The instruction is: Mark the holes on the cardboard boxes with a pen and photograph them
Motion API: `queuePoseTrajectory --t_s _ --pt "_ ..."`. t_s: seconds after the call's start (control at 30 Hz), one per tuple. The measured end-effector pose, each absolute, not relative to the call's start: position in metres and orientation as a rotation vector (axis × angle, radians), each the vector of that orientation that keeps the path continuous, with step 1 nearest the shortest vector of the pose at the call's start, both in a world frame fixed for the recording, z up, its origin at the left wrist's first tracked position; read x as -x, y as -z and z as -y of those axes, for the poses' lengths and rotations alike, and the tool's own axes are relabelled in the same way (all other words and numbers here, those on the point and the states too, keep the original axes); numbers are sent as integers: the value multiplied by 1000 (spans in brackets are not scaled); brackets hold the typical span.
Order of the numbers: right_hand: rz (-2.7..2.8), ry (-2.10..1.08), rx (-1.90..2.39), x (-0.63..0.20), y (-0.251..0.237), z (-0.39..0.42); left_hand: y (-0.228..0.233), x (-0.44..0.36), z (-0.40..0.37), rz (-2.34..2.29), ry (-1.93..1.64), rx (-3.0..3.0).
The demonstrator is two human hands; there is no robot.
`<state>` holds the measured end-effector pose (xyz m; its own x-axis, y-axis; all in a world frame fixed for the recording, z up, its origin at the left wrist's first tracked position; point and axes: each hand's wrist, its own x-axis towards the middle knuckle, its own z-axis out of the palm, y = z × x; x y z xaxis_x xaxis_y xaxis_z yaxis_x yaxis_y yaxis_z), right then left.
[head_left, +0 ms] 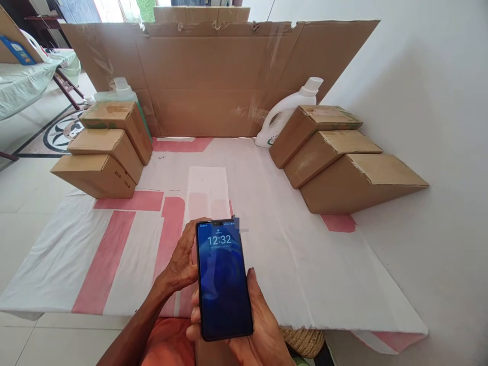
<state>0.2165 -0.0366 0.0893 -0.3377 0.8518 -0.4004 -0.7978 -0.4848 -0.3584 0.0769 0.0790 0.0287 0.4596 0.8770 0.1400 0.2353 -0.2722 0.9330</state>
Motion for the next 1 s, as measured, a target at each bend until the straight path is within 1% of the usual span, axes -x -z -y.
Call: queuePoseTrajectory --t_s 0.2,0.33,0.4,0.53,0.57,0.67,0.77,1.0 --pt "109 -1875 792 -221 -86 39 -29 -76 -82 -925 -853 -1748" --pt "152 -1824 878 -238 -82 36 -33 -76 -84 -934 -808 -1733" --pt "182 -1675 1027 -254 -74 29 -35 -75 -84 -957 -791 -1717" --pt "474 -1017 1505 -296 -33 8 -36 -69 -84 -990 -801 -1686" --pt "580 -920 1615 -307 -20 3 -36 -68 -85 -997 -808 -1680" --pt "736 -824 1831 -331 16 -8 -34 -64 -85 -1027 -815 -1670" --pt "753 -754 1949 -339 37 -11 -30 -63 -85 -1042 -820 -1657" --pt "913 -537 2193 -344 46 -3 -14 -60 -92 -1085 -850 -1617"
